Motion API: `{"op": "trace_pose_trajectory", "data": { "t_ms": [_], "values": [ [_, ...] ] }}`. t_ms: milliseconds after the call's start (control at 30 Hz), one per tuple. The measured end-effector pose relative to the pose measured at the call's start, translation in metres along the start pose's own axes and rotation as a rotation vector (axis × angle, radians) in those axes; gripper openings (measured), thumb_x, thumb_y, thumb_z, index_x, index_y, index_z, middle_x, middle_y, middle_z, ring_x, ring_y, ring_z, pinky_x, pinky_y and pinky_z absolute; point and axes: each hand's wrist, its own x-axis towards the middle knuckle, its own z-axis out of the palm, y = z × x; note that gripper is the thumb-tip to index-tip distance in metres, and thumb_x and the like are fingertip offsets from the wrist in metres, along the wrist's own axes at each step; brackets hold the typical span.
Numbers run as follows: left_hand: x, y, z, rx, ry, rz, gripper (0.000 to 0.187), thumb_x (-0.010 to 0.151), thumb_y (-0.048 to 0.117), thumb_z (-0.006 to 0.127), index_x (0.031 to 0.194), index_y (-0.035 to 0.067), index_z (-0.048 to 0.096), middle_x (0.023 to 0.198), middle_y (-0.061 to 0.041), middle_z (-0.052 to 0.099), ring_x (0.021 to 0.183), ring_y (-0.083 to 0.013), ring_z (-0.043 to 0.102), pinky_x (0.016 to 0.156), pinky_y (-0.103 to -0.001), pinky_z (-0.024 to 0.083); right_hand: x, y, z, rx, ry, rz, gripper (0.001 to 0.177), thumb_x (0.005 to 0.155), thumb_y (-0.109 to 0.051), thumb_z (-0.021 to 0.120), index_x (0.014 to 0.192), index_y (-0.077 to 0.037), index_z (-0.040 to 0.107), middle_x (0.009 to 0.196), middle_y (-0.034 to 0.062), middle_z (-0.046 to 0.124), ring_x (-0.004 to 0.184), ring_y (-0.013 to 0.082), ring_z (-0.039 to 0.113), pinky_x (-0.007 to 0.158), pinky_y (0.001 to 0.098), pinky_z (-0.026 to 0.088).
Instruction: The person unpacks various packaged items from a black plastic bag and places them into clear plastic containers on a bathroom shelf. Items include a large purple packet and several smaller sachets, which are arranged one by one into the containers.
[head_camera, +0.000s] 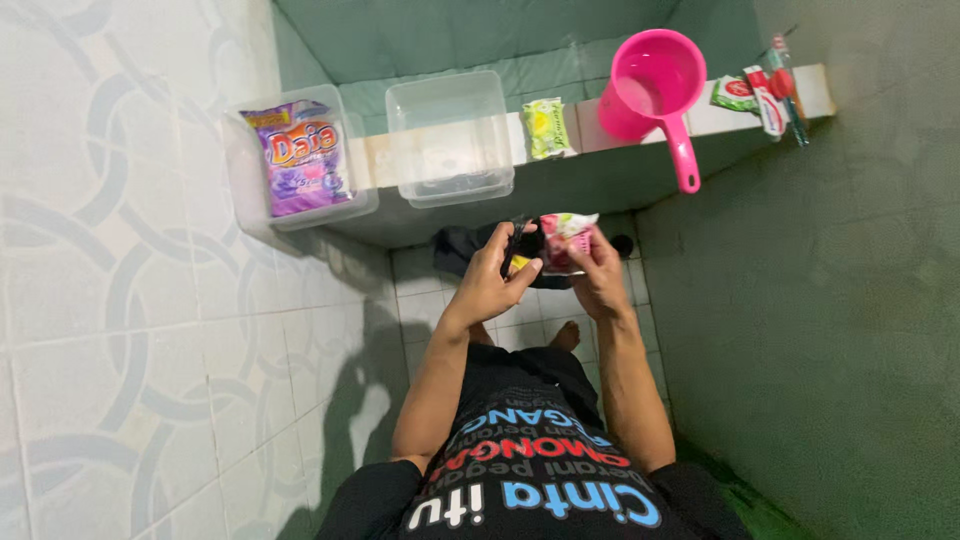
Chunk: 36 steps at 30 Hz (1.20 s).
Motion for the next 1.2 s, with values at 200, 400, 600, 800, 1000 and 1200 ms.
{"op": "trace_pose_trajectory", "data": {
  "t_ms": [200, 400, 600, 800, 1000, 1200],
  "values": [
    [0.004, 0.003, 0.014, 0.024, -0.053, -0.183, 0.055, 0.085, 0.035, 0.084, 0.124, 0.003, 0.064, 0.087, -0.01, 0.069, 0.064, -0.0065, 0.051, 0.054, -0.026, 0.045, -0.037, -0.042, -0.001, -0.131, -0.085, -0.098, 0.062, 0.088, 0.002, 0.072, 0.144, -0.003, 0.046, 0.132, 0.0095, 0.063, 0.12, 0.0185, 0.064, 0.103, 0.0353, 0.056],
    [0.006, 0.018, 0.041, 0.067, -0.111, -0.042, 0.049, 0.086, 0.042, 0.082, 0.112, 0.002, 0.07, 0.078, -0.006, 0.073, 0.059, -0.0057, 0.064, 0.052, -0.026, 0.052, -0.043, -0.034, -0.033, -0.203, -0.126, -0.149, 0.042, 0.093, 0.004, 0.08, 0.129, 0.004, 0.058, 0.119, 0.0139, 0.065, 0.11, 0.0188, 0.066, 0.102, 0.0365, 0.057],
    [0.008, 0.027, 0.068, -0.008, -0.157, -0.201, 0.042, 0.094, 0.042, 0.072, 0.105, 0.001, 0.074, 0.071, -0.006, 0.071, 0.048, -0.009, 0.063, 0.044, -0.027, 0.049, -0.045, -0.022, -0.048, -0.447, -0.098, -0.461, 0.046, 0.1, -0.036, 0.074, 0.129, -0.003, 0.062, 0.146, 0.0116, 0.048, 0.121, 0.0194, 0.057, 0.101, 0.0323, 0.053],
    [0.013, 0.014, 0.106, -0.044, -0.196, -0.157, 0.045, 0.098, 0.047, 0.062, 0.1, 0.003, 0.071, 0.075, -0.003, 0.071, 0.058, -0.0093, 0.069, 0.054, -0.027, 0.054, -0.06, -0.024, -0.072, -0.134, -0.085, -0.047, 0.054, 0.096, -0.056, 0.063, 0.122, -0.009, 0.057, 0.099, 0.0134, 0.062, 0.08, 0.0232, 0.062, 0.065, 0.0371, 0.054],
    [0.015, -0.005, 0.136, 0.32, -0.066, 0.004, 0.056, 0.103, 0.055, 0.059, 0.098, 0.0, 0.071, 0.089, -0.016, 0.063, 0.076, -0.0201, 0.06, 0.069, -0.034, 0.052, -0.069, -0.037, -0.101, -0.326, -0.033, -0.269, 0.052, 0.101, -0.054, 0.065, 0.12, -0.008, 0.05, 0.104, 0.0008, 0.057, 0.094, 0.01, 0.056, 0.082, 0.0257, 0.049],
    [0.015, 0.001, 0.151, 0.266, -0.011, -0.062, 0.056, 0.099, 0.056, 0.06, 0.11, 0.001, 0.064, 0.091, -0.013, 0.067, 0.08, -0.0182, 0.063, 0.074, -0.032, 0.053, -0.066, -0.061, -0.095, -0.237, -0.01, -0.295, 0.041, 0.098, -0.041, 0.068, 0.111, -0.003, 0.062, 0.084, -0.0005, 0.061, 0.072, 0.0065, 0.055, 0.065, 0.0235, 0.045]
  ]
}}
